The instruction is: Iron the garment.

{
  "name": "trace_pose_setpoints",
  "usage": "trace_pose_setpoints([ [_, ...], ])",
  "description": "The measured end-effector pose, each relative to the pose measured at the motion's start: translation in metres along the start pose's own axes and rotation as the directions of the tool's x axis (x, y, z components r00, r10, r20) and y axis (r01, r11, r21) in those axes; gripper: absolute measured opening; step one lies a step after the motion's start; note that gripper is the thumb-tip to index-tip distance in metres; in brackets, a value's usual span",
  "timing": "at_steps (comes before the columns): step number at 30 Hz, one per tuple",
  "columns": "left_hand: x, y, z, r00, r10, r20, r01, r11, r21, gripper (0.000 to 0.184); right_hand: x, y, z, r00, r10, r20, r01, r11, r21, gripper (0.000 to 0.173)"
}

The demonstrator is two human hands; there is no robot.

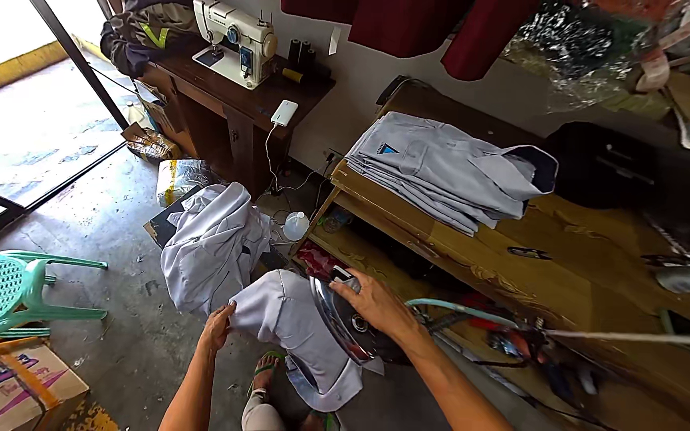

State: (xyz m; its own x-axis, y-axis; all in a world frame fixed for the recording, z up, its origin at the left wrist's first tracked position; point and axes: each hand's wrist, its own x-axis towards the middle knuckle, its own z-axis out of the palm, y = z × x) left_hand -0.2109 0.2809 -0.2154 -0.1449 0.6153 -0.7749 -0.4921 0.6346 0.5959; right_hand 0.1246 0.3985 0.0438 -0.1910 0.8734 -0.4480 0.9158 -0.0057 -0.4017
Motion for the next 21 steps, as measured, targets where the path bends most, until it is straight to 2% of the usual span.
trace_pose_setpoints([
  [2,-0.007,0.000,0.000,0.998,-0.051,0.049,0.049,0.998,0.043,0.054,-0.018,0.018,-0.003,0.999,0.034,0.000,-0.034,0.999,0.010,0.069],
  [3,-0.012,0.001,0.002,0.989,-0.089,0.118,0.078,0.993,0.093,0.063,-0.028,0.025,-0.005,0.999,0.032,0.014,-0.032,0.999,0.008,0.070],
  [5,-0.013,0.000,0.006,0.963,-0.130,0.234,0.105,0.988,0.113,0.067,-0.046,0.029,-0.008,0.998,0.004,0.055,-0.002,0.999,-0.040,0.072],
  [8,-0.005,-0.008,0.014,0.987,-0.037,0.154,0.043,0.998,-0.034,0.044,-0.062,0.002,-0.004,0.990,-0.056,0.133,0.077,0.985,-0.156,0.068],
  [11,0.009,0.000,0.017,0.995,0.088,0.040,-0.081,0.986,-0.143,0.041,-0.049,-0.040,0.014,0.977,-0.082,0.198,0.133,0.956,-0.260,0.055],
  [13,0.013,0.008,0.015,0.982,0.181,-0.058,-0.185,0.980,-0.077,0.039,-0.038,-0.061,0.026,0.970,-0.085,0.226,0.150,0.946,-0.286,0.053],
  [15,0.012,0.014,0.011,0.966,0.240,-0.097,-0.241,0.971,0.005,0.037,-0.034,-0.071,0.029,0.969,-0.081,0.232,0.151,0.941,-0.303,0.053],
  [21,0.017,0.018,-0.004,0.956,0.285,-0.063,-0.281,0.957,0.070,0.029,-0.022,-0.071,0.026,0.991,-0.045,0.123,0.077,0.959,-0.273,0.055],
])
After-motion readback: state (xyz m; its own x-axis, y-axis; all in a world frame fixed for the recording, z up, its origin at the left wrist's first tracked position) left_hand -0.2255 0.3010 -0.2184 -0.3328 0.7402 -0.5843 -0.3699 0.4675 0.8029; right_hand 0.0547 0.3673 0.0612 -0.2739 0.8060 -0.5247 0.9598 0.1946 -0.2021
